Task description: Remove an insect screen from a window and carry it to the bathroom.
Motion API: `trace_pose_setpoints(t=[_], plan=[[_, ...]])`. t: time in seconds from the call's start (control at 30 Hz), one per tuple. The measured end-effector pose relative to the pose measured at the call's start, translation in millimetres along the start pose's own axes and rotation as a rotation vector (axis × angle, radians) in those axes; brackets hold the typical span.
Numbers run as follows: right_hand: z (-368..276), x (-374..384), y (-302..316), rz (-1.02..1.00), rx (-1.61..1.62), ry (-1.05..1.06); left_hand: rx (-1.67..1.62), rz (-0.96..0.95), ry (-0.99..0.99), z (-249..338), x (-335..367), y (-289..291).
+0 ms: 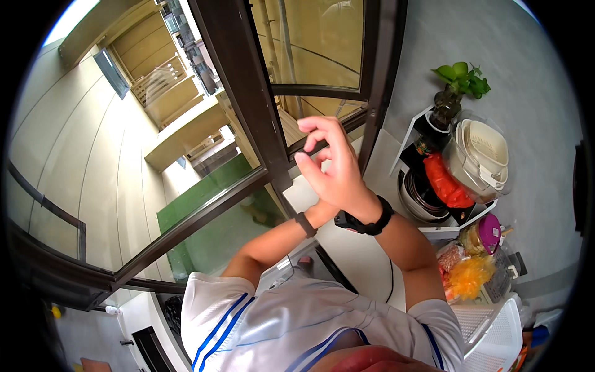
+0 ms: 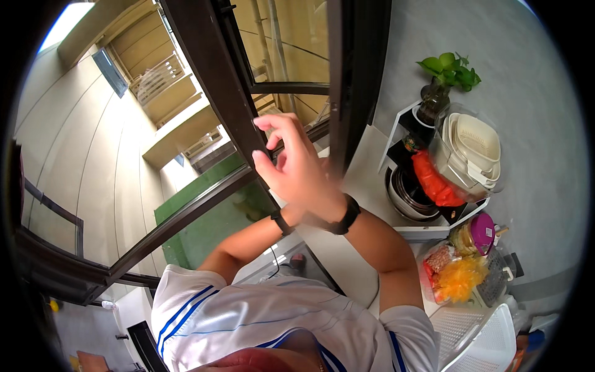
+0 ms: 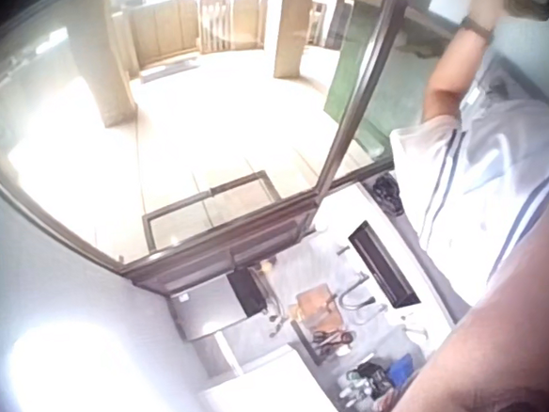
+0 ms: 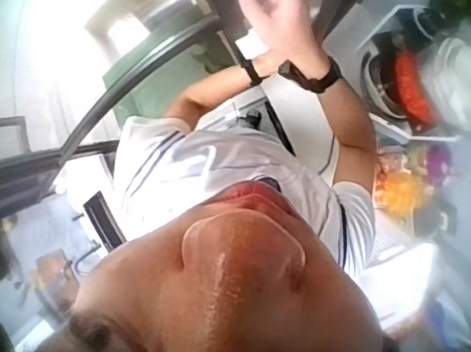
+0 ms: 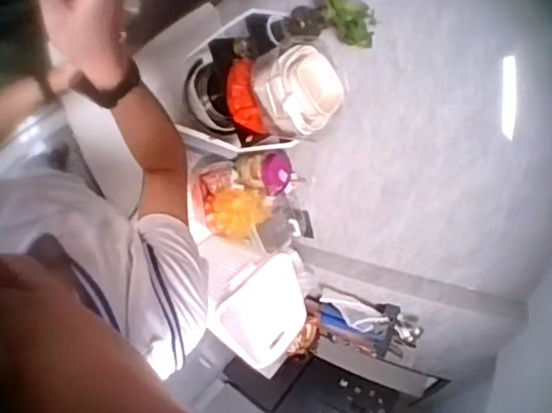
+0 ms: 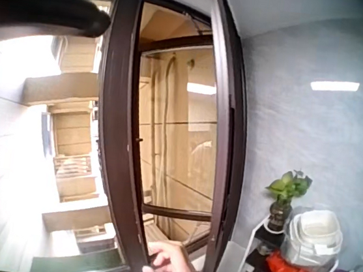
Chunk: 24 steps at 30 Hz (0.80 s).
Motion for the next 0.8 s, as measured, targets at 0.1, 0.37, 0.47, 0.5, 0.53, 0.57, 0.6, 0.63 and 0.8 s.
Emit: trace_pose_setpoints(t=[0.1,0.37,0.47,0.5,0.53,0.57,0.6,0.63,0.8], plan=[[35.5,18.0,-20.2,0.108,0.098,-0.054,-0.030,-0.145,0.011,-37.6,-1.7,-23.6],[217.6,121.1,24.4,0.650,0.085,-0.430,-0.225,-0.327,-0.087,-49.1,7.2,-113.7],[268.9,155.0,21.5,0.582,0.052,-0.554,-0.191,-0.294,-0.233,-23.7,17.4,-70.3],[289.0,171.7,35.0,0.464,-0.018,-0.561,-0.167,-0.329,-0.261,-7.3,24.8,-56.6],[301.2,185.8,46.4,0.348,-0.087,-0.571,-0.094,-0.324,-0.327,11.5,32.4,-29.0],[305.8,201.1,40.5,0.340,-0.098,-0.563,-0.099,-0.313,-0.336,5.8,38.7,-16.7],[307.4,215.8,39.1,0.320,-0.224,-0.549,-0.118,-0.296,-0.321,-3.0,41.5,-8.5],[312.0,230.7,45.3,0.304,-0.353,-0.532,-0.138,-0.282,-0.309,-10.1,40.0,-4.3],[323.3,343.6,43.1,-0.061,-0.848,-0.144,-0.150,-0.209,-0.152,-75.7,40.8,18.1]])
Point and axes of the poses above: each hand's wrist, its own x-axis towards the middle knuckle, its own y-axis out of the back of the hand, z = x × y, the point moved 10 cm from there along x, towards the middle knuckle, and after that the axes turned 11 degrees about y, right-handed, at the moved point
